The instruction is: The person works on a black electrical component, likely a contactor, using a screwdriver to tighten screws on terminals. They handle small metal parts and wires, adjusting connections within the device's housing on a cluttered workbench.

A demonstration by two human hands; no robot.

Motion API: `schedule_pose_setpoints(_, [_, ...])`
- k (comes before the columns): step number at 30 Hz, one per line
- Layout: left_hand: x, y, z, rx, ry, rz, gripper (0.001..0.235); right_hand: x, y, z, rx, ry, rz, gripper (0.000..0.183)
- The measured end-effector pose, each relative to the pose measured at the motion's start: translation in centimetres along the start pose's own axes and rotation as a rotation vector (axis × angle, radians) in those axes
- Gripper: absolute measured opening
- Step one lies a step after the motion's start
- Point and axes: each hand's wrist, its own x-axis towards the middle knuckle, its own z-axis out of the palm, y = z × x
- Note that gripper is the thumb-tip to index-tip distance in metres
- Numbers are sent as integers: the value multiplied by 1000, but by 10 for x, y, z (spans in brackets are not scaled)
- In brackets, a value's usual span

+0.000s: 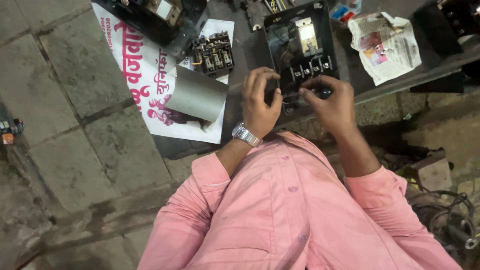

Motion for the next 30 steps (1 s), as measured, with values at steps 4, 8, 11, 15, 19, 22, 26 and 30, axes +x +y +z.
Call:
schedule_pose_setpoints(4, [5,-5,-6,-20,-41,13,29,-3,-1,5,-29,54,-50,16])
schedule_pose_setpoints(8, [10,-11,-13,-44,-96,39,30,-7,-8,21,-96,196,-79,16])
schedule_pose_setpoints(11, [14,-16,-17,-77,-140,40,29,-8,-11,33,-157,298,-118,16])
schedule_pose_setpoints(15, [15,-24,-24,-93,-180,50,29,-11,-13,44,-284,365,-143,18])
schedule_pose_setpoints(19, [18,-30,-29,-135,-229,46,28,-13,-15,56,-393,424,-165,18])
schedule_pose_setpoints(22, [19,-33,-31,-158,-248,57,29,-14,-13,62,-428,457,-190,18])
schedule_pose_setpoints(26, [15,-36,-35,-177,-261,52,28,-16,-9,70,-514,482,-227,16])
schedule_pose_setpoints(30, [11,-37,-39,-171,-268,49,29,-17,-8,75,-568,503,-220,15])
